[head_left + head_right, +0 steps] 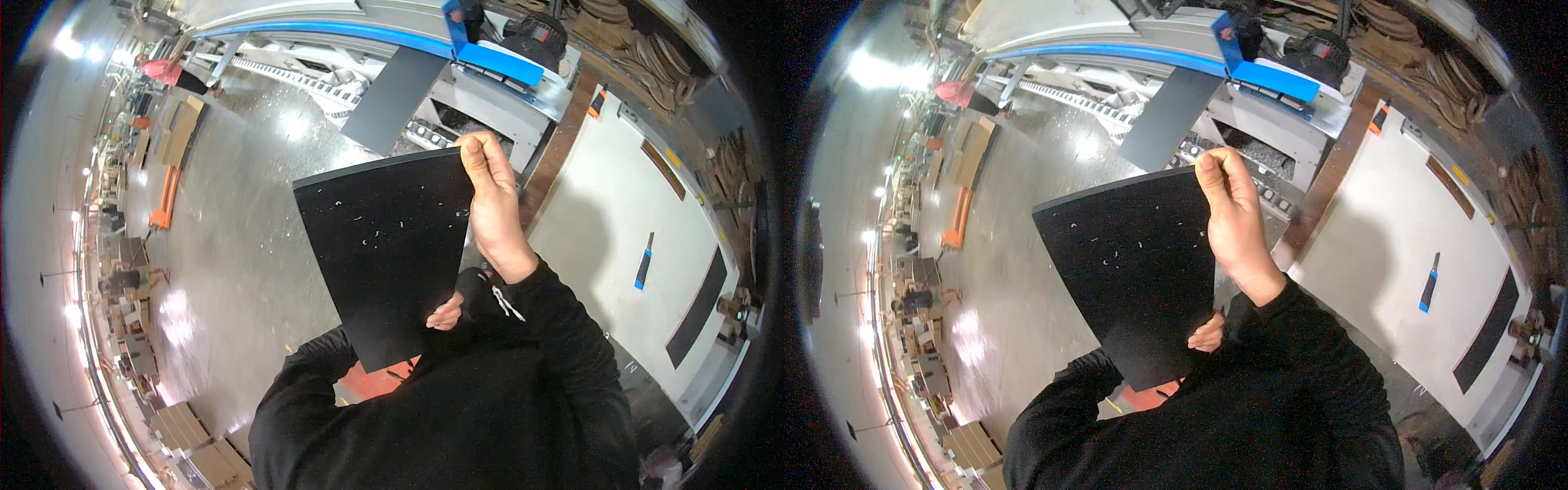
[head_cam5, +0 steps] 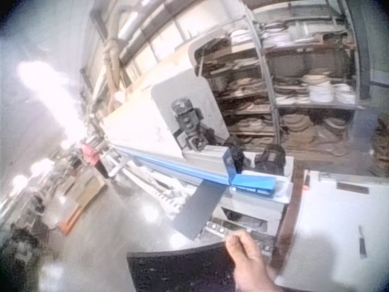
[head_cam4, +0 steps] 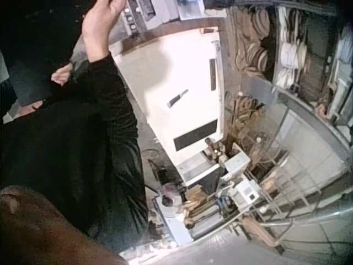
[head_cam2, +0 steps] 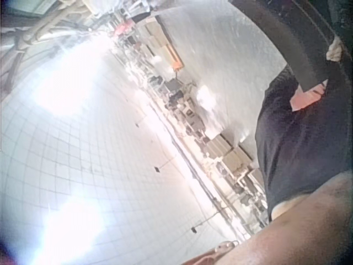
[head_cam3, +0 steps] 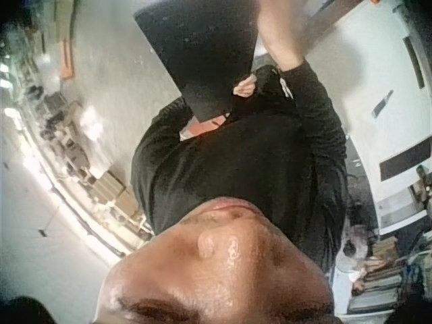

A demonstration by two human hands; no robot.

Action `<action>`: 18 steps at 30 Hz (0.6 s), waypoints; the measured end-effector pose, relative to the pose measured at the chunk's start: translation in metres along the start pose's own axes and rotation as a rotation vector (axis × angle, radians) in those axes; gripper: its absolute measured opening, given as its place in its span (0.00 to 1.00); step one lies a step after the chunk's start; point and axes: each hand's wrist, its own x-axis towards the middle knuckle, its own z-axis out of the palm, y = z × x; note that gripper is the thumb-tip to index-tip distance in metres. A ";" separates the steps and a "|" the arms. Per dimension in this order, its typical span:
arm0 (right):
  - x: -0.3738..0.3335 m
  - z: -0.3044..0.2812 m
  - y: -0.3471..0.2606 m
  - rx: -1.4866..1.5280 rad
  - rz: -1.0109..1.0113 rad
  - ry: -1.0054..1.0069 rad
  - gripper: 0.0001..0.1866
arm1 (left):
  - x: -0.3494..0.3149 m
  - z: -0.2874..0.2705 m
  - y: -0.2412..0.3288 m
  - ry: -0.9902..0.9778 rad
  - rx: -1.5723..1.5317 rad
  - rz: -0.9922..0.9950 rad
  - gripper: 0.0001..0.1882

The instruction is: Inspecting and measuring the dimensions of wood panels using a vernier caliper in a factory setting.

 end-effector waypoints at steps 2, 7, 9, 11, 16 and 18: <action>-0.004 -0.011 -0.001 0.008 -0.012 -0.006 0.16 | -0.012 0.004 -0.006 0.026 0.033 -0.006 0.35; -0.016 -0.030 -0.022 0.077 -0.079 0.052 0.18 | -0.009 0.020 -0.013 0.073 0.134 -0.025 0.35; -0.025 -0.040 -0.030 -0.136 -0.116 0.031 0.19 | -0.008 0.023 -0.021 0.070 0.174 -0.044 0.35; -0.032 -0.038 -0.029 -0.331 -0.345 0.069 0.25 | 0.006 0.028 -0.022 0.048 0.214 -0.076 0.35; -0.052 -0.078 -0.049 -0.594 -0.443 0.063 0.34 | 0.041 0.031 -0.006 -0.058 0.317 -0.181 0.36; -0.058 -0.108 -0.061 -0.412 -0.437 0.095 0.35 | 0.079 0.034 0.022 -0.070 0.357 -0.209 0.36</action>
